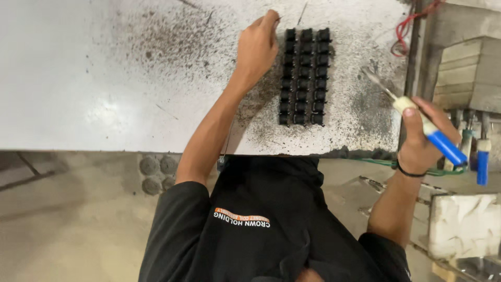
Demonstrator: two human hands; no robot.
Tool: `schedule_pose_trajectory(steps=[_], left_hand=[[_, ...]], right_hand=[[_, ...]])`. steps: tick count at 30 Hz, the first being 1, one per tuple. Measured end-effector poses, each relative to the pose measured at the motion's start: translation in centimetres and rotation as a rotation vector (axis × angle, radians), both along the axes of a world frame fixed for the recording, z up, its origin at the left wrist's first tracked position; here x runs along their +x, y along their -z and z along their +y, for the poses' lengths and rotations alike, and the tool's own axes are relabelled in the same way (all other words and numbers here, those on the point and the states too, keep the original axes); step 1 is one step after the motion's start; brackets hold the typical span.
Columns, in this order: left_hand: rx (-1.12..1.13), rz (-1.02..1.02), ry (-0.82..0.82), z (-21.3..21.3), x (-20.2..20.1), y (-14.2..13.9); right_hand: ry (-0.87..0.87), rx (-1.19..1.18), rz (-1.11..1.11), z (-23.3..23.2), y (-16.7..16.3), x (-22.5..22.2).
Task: The person solders small black plastic components arranged in rows on a workbench, touching each component with a soldering iron while steadying it by hand. The person then uses a probe with red leads on the components, and finally gathers and arranges many black impeller-like parts across the bench.
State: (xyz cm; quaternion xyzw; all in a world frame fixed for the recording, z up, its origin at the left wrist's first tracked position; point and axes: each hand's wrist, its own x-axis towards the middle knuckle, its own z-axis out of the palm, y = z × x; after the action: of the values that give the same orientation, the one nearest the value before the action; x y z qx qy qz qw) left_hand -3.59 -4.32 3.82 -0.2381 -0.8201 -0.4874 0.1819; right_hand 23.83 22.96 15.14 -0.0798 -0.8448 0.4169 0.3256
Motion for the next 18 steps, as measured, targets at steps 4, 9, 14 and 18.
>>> schedule_pose_trajectory(steps=[4,9,14,18], left_hand=[[0.197,-0.031,0.154,-1.0,3.1,-3.4],[0.297,-0.217,0.491,0.6,14.6,-4.4],[-0.047,-0.362,0.742,4.3,21.6,-1.3],[-0.13,-0.323,0.756,4.9,22.4,0.7]], right_hand=[[0.212,-0.47,0.157,2.1,4.0,8.2],[0.374,-1.308,0.557,3.3,10.9,16.9],[0.429,-1.32,0.772,5.2,13.4,15.3],[0.197,-1.521,0.654,6.6,11.1,10.2]])
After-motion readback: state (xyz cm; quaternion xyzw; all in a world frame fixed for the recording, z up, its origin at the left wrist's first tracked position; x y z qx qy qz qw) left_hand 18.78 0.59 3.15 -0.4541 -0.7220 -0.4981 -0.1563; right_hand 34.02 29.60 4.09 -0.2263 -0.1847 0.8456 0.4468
